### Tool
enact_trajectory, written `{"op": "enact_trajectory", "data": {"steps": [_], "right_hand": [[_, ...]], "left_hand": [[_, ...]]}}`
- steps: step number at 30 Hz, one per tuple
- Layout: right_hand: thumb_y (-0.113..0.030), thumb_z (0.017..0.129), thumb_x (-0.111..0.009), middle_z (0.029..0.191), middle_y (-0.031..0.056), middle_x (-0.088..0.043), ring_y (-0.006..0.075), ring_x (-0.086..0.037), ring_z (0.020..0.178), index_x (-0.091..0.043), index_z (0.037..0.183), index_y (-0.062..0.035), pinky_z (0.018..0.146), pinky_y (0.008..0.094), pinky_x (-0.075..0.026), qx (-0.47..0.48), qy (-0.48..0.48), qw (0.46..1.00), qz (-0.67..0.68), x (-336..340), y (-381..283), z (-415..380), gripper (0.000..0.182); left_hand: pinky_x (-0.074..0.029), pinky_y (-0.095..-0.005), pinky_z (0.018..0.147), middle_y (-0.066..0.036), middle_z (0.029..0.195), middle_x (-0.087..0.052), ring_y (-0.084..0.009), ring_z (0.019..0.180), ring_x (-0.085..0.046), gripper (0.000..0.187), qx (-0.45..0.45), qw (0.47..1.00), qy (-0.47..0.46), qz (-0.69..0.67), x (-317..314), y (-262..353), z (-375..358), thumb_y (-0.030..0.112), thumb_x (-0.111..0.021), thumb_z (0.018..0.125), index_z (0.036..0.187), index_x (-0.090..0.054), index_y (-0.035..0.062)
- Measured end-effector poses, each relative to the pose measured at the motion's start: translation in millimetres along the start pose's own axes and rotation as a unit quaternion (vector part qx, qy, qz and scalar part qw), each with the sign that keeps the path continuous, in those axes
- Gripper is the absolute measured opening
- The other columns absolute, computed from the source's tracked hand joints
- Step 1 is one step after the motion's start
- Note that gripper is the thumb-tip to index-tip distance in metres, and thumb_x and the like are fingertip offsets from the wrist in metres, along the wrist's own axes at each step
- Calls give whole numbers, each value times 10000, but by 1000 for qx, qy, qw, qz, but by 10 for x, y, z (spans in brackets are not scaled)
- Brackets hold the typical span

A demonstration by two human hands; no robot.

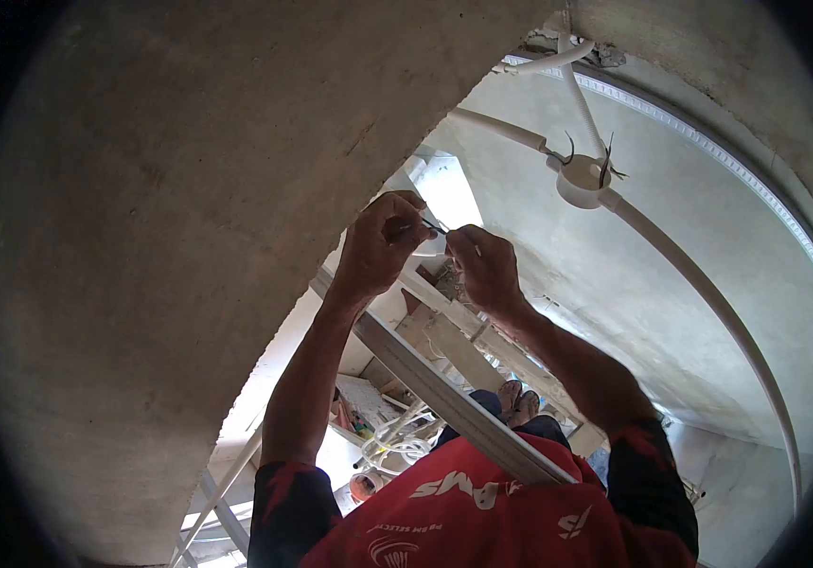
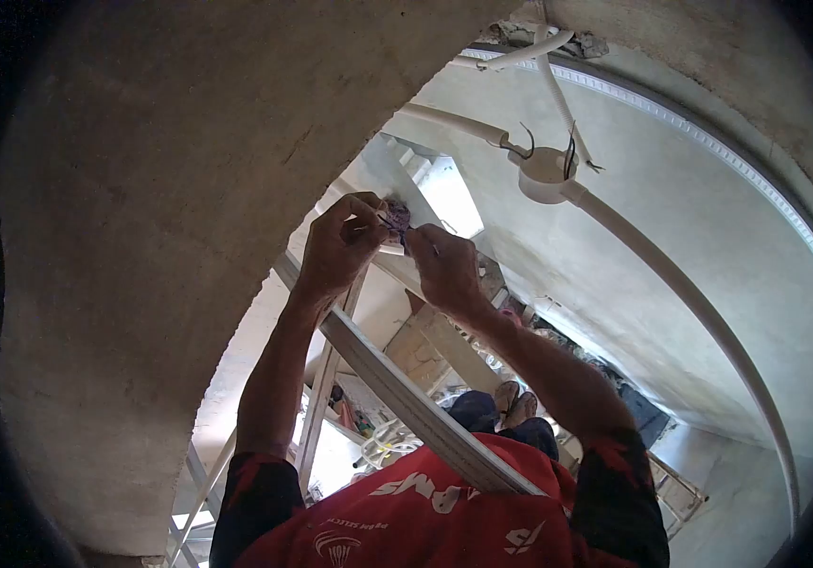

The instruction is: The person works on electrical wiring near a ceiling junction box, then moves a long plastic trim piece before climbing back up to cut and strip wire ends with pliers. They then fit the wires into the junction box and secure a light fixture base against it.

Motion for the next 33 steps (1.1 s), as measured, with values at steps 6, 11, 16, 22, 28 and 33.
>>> {"op": "enact_trajectory", "data": {"steps": [6, 11, 16, 22, 28, 33], "right_hand": [[-186, 1005, -580, 637, -12, -449, 105, -394, 527, -546, 779, -88, 516, 269, -323, -340, 8, 728, 595, -205, 60, -44, 249], [-222, 1020, -575, 632, -7, -460, 112, -401, 526, -572, 810, -71, 504, 292, -330, -355, -24, 733, 579, -124, 114, -46, 258], [-344, 1014, -601, 717, 87, -633, 164, -581, 598, -704, 1038, 2, 580, 324, -468, -201, -144, 956, 160, 154, 234, 51, 361], [-263, 920, -736, 836, 114, -695, 225, -672, 742, -700, 1113, -46, 661, 361, -530, 16, 3, 999, -38, 322, -177, 287, 292], [-212, 909, -748, 846, 89, -699, 249, -653, 777, -706, 1022, -57, 699, 377, -521, 132, -14, 989, -60, 307, -401, 551, 197], [-170, 908, -738, 848, 97, -713, 279, -655, 806, -717, 919, -58, 765, 410, -517, 151, -24, 981, -116, 374, -436, 583, 114]], "left_hand": [[-589, -292, 823, -132, 1217, -629, -189, 988, -724, 70, 53, 997, 22, -43, 10, -33, 36, -44, -636, 938, 973, -577, -28], [-584, -302, 795, -114, 1170, -647, -192, 932, -725, 106, 6, 999, 17, -36, -13, -8, 44, -58, -614, 936, 1031, -631, -15], [-582, -298, 778, -95, 1098, -664, -187, 913, -726, 117, 54, 994, 15, -96, -5, -92, 55, -51, -615, 943, 1049, -655, -21], [-582, -297, 770, -92, 1035, -685, -181, 900, -729, 125, 97, 992, 19, -82, -1, -106, 57, -8, -653, 944, 1067, -678, -18], [-590, -294, 791, -87, 1037, -695, -184, 901, -729, 125, 74, 997, 16, -2, -38, 48, 79, 52, -688, 949, 1048, -697, -24], [-601, -296, 812, -95, 1050, -688, -172, 917, -721, 128, 48, 999, 6, -9, -20, -32, 80, 59, -691, 953, 1033, -695, -40]]}}
Point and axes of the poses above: each hand's wrist, its own z-axis towards the middle knuckle, its own x-axis out of the back of the hand, y = z × x, the point moved 3 cm from there along z, towards the middle knuckle
